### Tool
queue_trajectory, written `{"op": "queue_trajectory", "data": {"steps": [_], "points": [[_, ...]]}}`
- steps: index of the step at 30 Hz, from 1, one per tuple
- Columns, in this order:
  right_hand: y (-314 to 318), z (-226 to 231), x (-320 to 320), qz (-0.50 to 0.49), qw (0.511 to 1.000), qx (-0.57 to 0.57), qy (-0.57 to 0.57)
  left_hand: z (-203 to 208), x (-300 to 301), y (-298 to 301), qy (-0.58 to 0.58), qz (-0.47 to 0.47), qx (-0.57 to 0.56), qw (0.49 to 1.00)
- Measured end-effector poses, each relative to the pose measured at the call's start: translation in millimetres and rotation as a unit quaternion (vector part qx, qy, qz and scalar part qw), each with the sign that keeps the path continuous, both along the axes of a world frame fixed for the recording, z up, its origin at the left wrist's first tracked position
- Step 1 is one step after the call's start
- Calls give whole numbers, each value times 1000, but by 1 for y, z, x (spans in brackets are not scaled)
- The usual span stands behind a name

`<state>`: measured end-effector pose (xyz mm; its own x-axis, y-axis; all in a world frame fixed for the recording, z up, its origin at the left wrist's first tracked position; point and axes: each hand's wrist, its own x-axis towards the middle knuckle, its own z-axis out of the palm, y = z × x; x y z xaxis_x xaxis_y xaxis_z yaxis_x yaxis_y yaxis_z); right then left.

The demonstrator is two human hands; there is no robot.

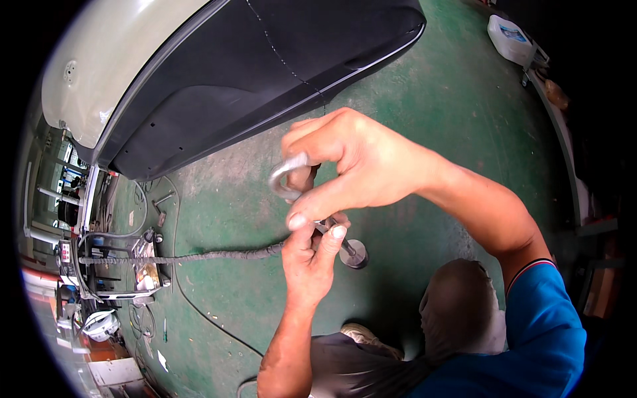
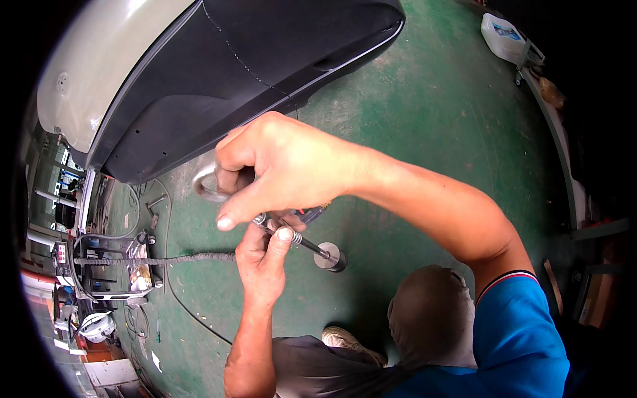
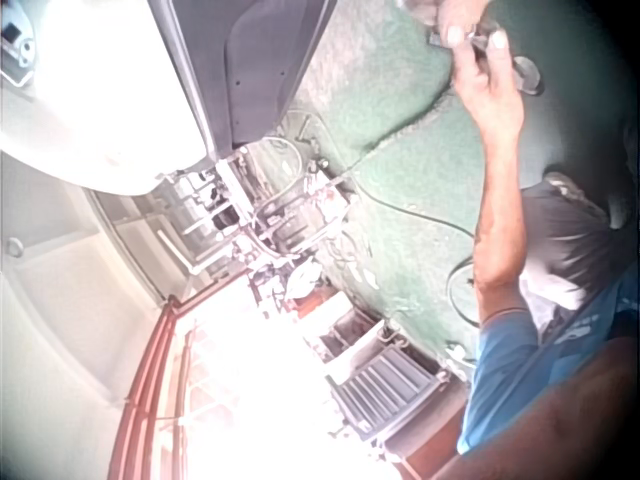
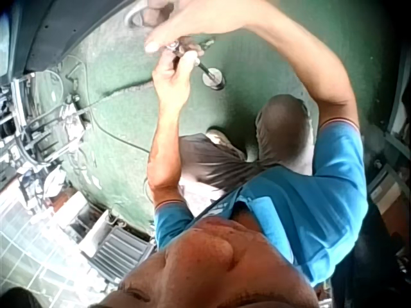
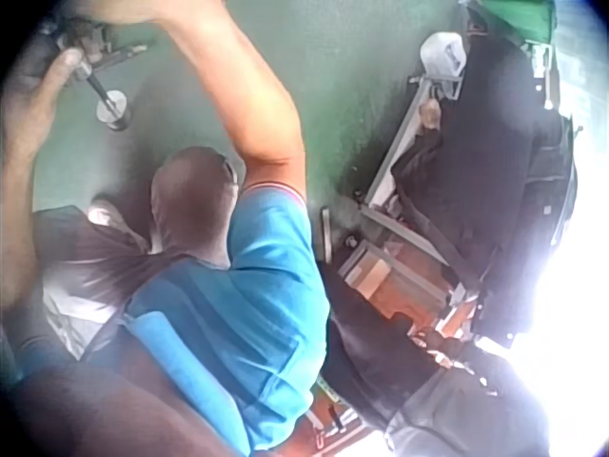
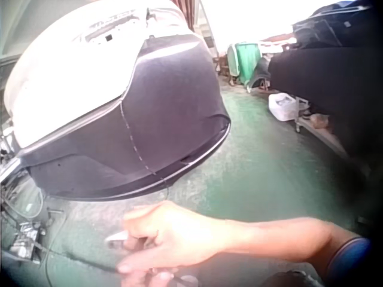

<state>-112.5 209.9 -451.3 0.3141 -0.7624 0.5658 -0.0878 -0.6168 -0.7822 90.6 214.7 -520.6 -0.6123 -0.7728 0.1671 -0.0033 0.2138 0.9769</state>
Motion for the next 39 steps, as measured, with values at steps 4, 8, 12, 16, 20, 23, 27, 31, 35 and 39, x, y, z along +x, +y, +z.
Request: {"op": "queue_trajectory", "data": {"steps": [4,8,12,16,20,23,27,31,35,39], "points": [[0,-1,0,-3,1000,-3,-4,0,-2,2,5,-5,8,1000],[0,1,-4,67,991,101,-49,1,-3,3,23,3,25,999],[5,4,0,12,992,123,-2,-2,1,-1,17,-2,27,999],[-3,-1,-1,61,993,92,-41,1,-1,-1,19,5,17,1000],[-1,-1,-2,115,970,176,-121,-2,-2,-2,37,3,25,999],[-1,-4,-2,59,988,132,-55,-4,-1,-2,32,-11,35,999],[-4,2,-4,32,998,41,-29,-4,3,-8,21,-29,33,999],[-8,23,0,8,997,-46,-53,3,-1,-5,32,-16,46,998],[-4,60,-5,14,993,-22,113,10,-6,-16,22,-35,-8,999],[1,85,-12,-3,964,-60,259,25,-17,-35,28,-137,63,988]]}}
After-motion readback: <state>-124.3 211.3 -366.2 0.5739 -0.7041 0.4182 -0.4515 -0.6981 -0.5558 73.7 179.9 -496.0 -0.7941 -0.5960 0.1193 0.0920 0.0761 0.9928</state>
